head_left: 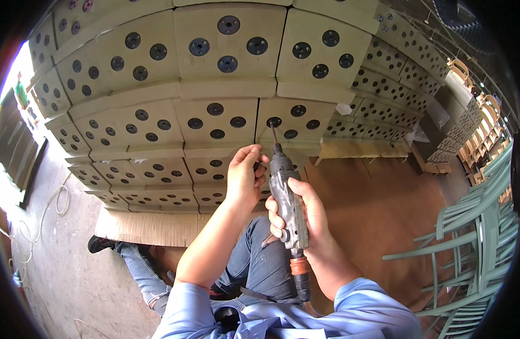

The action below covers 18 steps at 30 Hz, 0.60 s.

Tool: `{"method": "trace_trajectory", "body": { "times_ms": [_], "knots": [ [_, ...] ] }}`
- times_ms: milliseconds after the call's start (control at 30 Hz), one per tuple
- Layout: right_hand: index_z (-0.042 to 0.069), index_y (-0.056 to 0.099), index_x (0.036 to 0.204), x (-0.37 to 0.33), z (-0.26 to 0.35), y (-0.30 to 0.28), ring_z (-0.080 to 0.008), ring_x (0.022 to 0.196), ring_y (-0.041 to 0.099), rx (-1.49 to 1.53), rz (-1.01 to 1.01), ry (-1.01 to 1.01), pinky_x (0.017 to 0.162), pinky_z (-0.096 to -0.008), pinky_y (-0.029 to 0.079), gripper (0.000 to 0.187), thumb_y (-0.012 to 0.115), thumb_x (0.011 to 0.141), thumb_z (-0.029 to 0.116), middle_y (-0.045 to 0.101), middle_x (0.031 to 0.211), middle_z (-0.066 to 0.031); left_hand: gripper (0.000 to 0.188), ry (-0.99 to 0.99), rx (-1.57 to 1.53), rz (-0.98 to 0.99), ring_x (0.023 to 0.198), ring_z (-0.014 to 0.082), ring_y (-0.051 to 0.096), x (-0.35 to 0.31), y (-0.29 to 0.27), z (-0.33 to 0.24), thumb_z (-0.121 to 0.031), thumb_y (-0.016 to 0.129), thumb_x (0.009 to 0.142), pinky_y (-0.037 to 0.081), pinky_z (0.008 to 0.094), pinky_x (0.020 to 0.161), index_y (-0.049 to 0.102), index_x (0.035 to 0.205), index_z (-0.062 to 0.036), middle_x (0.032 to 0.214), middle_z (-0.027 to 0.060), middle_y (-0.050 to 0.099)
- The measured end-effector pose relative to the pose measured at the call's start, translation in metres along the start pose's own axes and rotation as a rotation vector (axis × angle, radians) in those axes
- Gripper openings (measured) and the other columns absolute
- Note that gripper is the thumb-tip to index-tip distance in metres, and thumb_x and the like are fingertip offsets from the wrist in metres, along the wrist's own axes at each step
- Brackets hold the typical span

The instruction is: The person uses a power drill to drive screws into stacked cardboard boxes, securing them together. The person sits on the floor and works on the side of the stacked boxes.

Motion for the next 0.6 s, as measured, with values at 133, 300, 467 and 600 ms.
{"method": "trace_trajectory", "body": {
  "times_ms": [133,300,467,600],
  "knots": [
    [0.005,0.048,0.12,-0.03,-0.002,-0.013,-0.0193,0.054,0.062,-0.231,0.03,0.013,0.048,-0.034,0.055,0.038,0.059,0.098,0.034,0.061,0.083,-0.0114,0.011,0.114,-0.044,-0.03,0.053,0.0073,0.039,0.002,-0.023,-0.02,-0.018,0.051,0.107,0.028,0.0202,0.042,0.054,0.109,-0.0081,0.092,0.0115,0.07],
    [0.008,0.04,0.134,-0.058,-0.023,-0.025,-0.0174,0.055,0.061,-0.54,0.02,0.028,0.048,-0.0323,0.055,0.054,0.068,0.091,0.022,0.061,0.085,-0.012,0.01,0.144,-0.114,-0.02,0.05,0.0077,0.036,-0.004,-0.029,-0.032,-0.018,0.048,0.108,0.028,0.0216,0.041,0.051,0.107,-0.0086,0.094,0.0147,0.072],
    [0.008,0.035,0.144,-0.06,-0.038,-0.034,-0.0165,0.056,0.06,-0.566,0.05,0.079,0.05,-0.0311,0.054,0.065,0.07,0.09,0.022,0.06,0.085,-0.0107,0.011,0.119,-0.104,-0.001,0.047,0.0065,0.032,-0.012,-0.028,-0.031,-0.02,0.05,0.108,0.027,0.0208,0.041,0.051,0.108,-0.0089,0.092,0.0139,0.072],
    [0.009,0.03,0.151,-0.057,-0.044,-0.036,-0.0159,0.057,0.06,-0.565,0.072,0.081,0.051,-0.0303,0.054,0.073,0.069,0.09,0.023,0.059,0.085,-0.0102,0.013,0.098,-0.018,-0.017,0.046,0.0048,0.03,-0.017,-0.026,-0.031,-0.023,0.055,0.107,0.026,0.0194,0.042,0.053,0.107,-0.01,0.09,0.0109,0.072]
  ]
}}
Point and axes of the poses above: each hand's wrist, its own x-axis towards the middle knuckle, its own y-axis out of the palm, z = x × y, the point moved 8 cm from there along x, towards the middle knuckle
